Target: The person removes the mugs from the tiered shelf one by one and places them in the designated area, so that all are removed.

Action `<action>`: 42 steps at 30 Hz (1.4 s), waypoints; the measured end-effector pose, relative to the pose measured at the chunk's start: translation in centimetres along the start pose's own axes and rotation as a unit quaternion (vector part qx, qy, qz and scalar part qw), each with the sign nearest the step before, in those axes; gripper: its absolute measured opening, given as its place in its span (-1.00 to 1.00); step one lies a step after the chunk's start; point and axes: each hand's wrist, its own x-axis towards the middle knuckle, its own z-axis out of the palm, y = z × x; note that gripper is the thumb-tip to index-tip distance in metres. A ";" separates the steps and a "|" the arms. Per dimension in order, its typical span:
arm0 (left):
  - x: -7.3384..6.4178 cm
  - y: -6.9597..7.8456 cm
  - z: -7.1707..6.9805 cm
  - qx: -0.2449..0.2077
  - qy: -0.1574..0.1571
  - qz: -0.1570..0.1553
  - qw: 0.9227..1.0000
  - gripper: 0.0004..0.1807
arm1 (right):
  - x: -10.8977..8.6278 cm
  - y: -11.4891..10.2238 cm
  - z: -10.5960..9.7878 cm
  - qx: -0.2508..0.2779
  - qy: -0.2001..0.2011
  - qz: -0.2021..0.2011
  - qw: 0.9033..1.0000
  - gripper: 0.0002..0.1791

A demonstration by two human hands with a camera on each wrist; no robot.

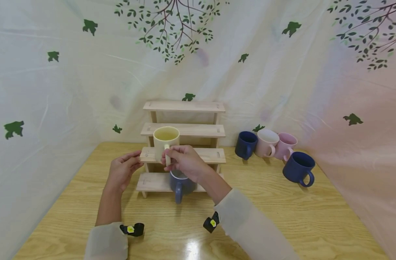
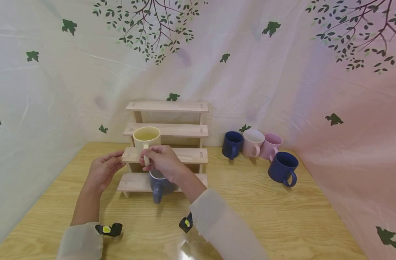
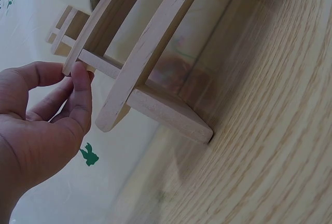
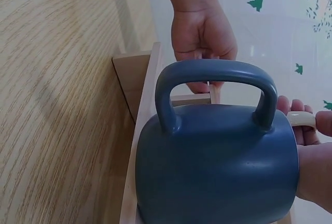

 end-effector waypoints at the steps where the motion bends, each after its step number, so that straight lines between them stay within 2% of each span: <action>1: 0.0 0.0 0.0 -0.001 -0.001 0.000 1.000 -0.78 | 0.0 0.1 0.0 0.001 0.004 -0.004 1.000 -0.77; 13: -0.2 0.2 0.3 -0.001 -0.001 -0.007 1.000 -0.79 | -0.2 0.4 0.0 0.024 0.078 -0.033 0.996 -0.77; 23: -0.2 0.2 0.3 0.001 -0.006 -0.003 1.000 -0.75 | -0.6 -0.4 -0.7 0.015 0.082 -0.071 0.994 -0.74; 33: -0.1 0.1 0.0 0.003 -0.011 -0.001 1.000 -0.69 | -1.6 -1.9 -1.8 -0.014 0.090 -0.087 0.992 -0.74; 42: -0.1 0.1 0.0 0.001 -0.009 -0.004 1.000 -0.76 | -2.7 -3.0 -3.3 -0.014 0.091 -0.097 0.991 -0.73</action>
